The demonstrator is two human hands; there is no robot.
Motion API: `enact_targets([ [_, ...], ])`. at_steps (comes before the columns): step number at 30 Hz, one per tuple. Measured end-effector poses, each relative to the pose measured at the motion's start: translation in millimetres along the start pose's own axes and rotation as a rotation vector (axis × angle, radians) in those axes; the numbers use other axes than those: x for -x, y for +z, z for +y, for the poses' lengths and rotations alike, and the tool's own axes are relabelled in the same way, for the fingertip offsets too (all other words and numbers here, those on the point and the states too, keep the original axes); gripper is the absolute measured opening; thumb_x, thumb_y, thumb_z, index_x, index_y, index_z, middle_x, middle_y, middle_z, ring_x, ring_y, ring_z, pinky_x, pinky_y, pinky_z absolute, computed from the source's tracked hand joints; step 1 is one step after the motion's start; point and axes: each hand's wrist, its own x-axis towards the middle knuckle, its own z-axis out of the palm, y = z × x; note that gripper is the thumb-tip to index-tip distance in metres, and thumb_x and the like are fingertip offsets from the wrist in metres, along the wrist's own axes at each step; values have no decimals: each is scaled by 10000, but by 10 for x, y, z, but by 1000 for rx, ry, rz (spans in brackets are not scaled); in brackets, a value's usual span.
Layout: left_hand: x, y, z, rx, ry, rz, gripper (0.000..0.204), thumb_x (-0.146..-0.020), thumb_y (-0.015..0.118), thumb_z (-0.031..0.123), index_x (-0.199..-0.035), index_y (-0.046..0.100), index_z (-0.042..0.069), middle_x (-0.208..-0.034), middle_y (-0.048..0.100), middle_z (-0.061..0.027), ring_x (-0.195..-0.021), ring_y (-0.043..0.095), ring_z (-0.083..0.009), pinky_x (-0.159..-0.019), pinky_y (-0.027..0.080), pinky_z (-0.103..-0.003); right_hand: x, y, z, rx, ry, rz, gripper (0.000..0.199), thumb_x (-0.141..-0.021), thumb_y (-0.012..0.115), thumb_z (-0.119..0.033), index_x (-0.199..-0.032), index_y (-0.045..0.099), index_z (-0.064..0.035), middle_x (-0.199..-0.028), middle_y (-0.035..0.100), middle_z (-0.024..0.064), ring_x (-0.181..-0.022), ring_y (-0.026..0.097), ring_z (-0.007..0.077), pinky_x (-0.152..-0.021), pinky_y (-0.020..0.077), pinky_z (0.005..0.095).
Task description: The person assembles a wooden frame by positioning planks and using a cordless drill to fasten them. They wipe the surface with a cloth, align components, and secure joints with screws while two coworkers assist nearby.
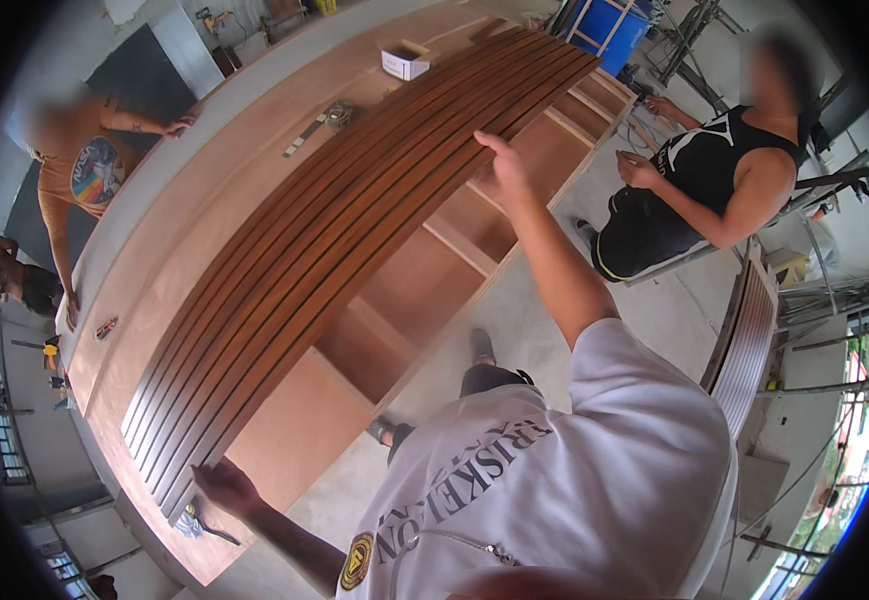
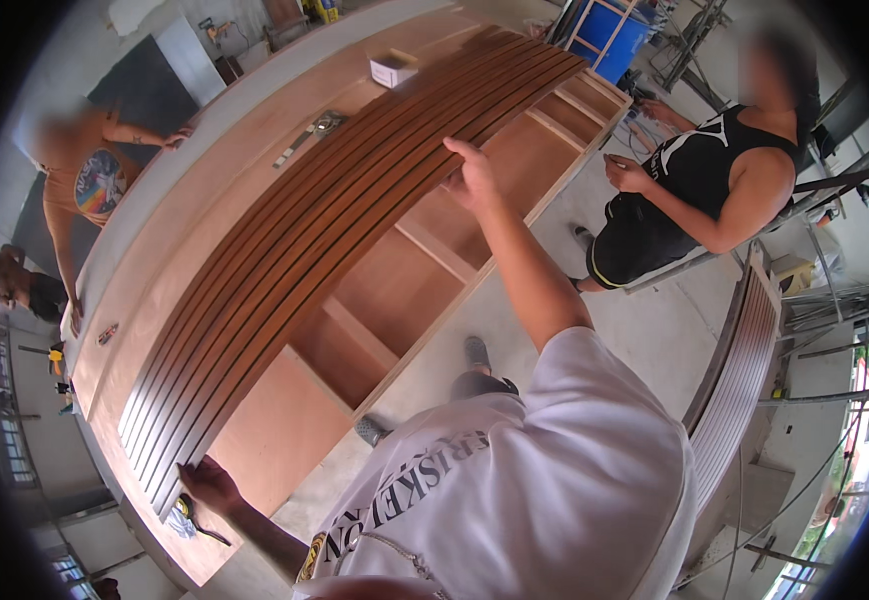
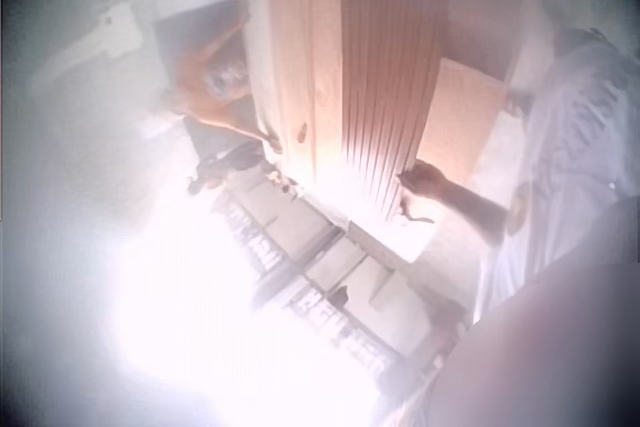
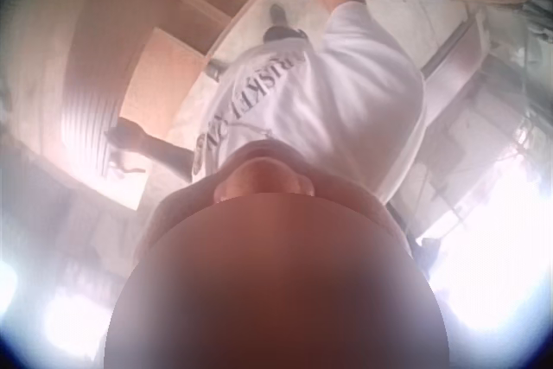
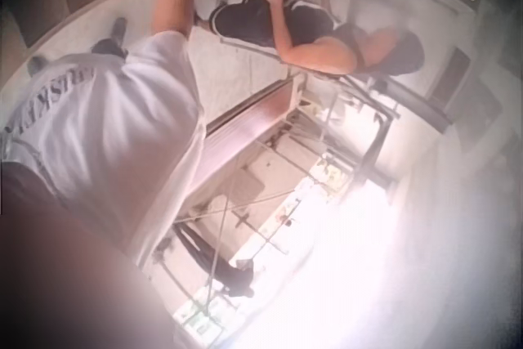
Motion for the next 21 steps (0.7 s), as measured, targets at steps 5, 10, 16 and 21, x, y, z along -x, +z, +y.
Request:
enact_targets([
  [5,560,1013,-1642,28,-190,107,225,-1061,516,122,-1119,647,-51,-1095,731,-137,-979,696,-189,-871,574,-292,-693,-1346,-1163,70,-80,203,377,-915,722,-204,-1255,618,-78,-1236,681,45,-1122,653,219,-951,531,403],
  [10,985,2063,-2696,92,-372,161,195,-1035,567,131,-1138,659,-6,-1116,735,-110,-1001,705,-176,-858,595,-302,-1239,-2262,-1869,30,-142,270,485,-917,745,-325,-1305,602,-70,-1284,654,80,-1200,603,272,-1001,489,458],
  [16,1163,2577,-3331,34,-534,261,178,-1030,578,128,-1151,662,28,-1107,737,-79,-988,708,-157,-841,606,-303,-1579,-3195,-2172,80,-199,313,550,-942,729,-346,-1375,550,-58,-1312,637,104,-1221,595,305,-1019,483,481],
  [21,1252,2609,-3596,142,-631,215,176,-1035,572,125,-1168,654,45,-1096,732,-57,-965,704,-147,-858,608,-305,-1592,-3684,-2220,93,-112,337,520,-907,775,-339,-1319,610,-67,-1283,662,56,-1206,609,260,-997,494,435],
])
